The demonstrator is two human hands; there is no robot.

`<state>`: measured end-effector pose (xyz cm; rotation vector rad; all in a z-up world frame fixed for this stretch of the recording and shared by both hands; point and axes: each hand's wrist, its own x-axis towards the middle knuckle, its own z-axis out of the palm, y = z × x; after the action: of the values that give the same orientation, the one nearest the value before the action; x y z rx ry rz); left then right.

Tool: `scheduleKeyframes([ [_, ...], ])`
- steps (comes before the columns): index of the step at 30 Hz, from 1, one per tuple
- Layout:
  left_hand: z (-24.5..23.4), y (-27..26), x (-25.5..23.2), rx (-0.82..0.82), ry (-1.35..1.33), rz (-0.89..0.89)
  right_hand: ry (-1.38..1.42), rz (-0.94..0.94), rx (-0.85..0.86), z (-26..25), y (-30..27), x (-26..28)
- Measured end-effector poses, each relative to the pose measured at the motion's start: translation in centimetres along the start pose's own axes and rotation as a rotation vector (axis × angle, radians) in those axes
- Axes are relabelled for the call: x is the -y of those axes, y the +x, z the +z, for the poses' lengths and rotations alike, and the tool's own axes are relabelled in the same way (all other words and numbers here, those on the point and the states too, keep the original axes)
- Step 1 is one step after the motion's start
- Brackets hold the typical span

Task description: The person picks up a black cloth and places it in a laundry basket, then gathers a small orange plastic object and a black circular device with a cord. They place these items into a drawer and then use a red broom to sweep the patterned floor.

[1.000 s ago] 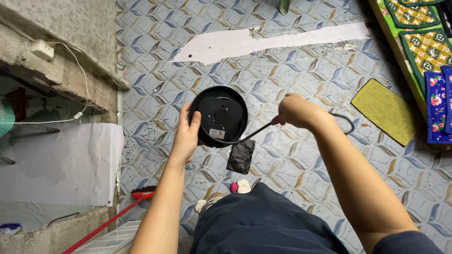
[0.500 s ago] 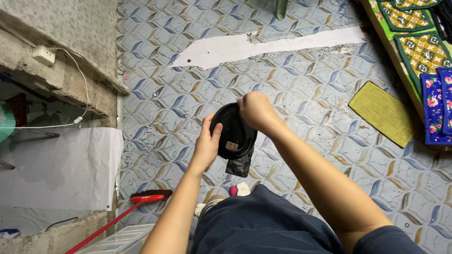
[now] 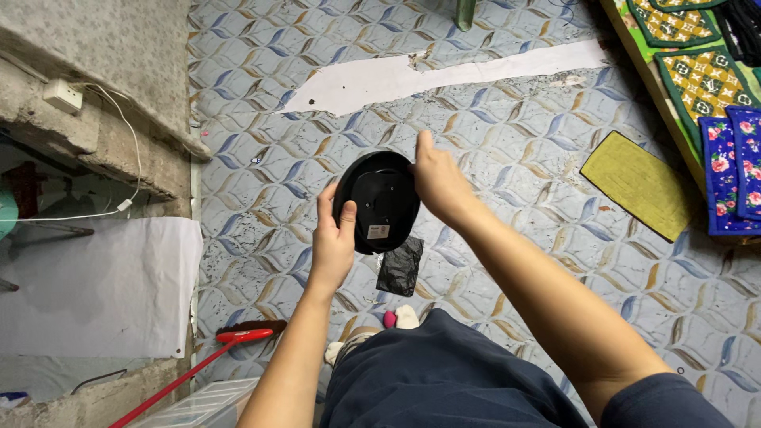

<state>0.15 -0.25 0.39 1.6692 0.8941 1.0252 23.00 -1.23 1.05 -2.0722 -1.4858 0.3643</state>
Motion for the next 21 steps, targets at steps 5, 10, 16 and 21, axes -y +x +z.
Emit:
scheduleKeyframes([
  [5,0.4,0.4,-1.1,0.046,0.250,-0.080,0.093,-0.031,0.124,1.9,0.7,-0.4],
  [10,0.0,0.1,-0.4,0.015,0.235,-0.147,0.728,0.149,0.466,-0.4,1.5,-0.4],
  [16,1.1,-0.4,1.8,-0.021,0.072,-0.101,1.061,0.376,0.394,-0.6,0.3,0.9],
  [21,2.9,-0.7,2.0,-0.041,0.059,-0.184,0.852,0.402,0.021,2.3,-1.9,3.9],
])
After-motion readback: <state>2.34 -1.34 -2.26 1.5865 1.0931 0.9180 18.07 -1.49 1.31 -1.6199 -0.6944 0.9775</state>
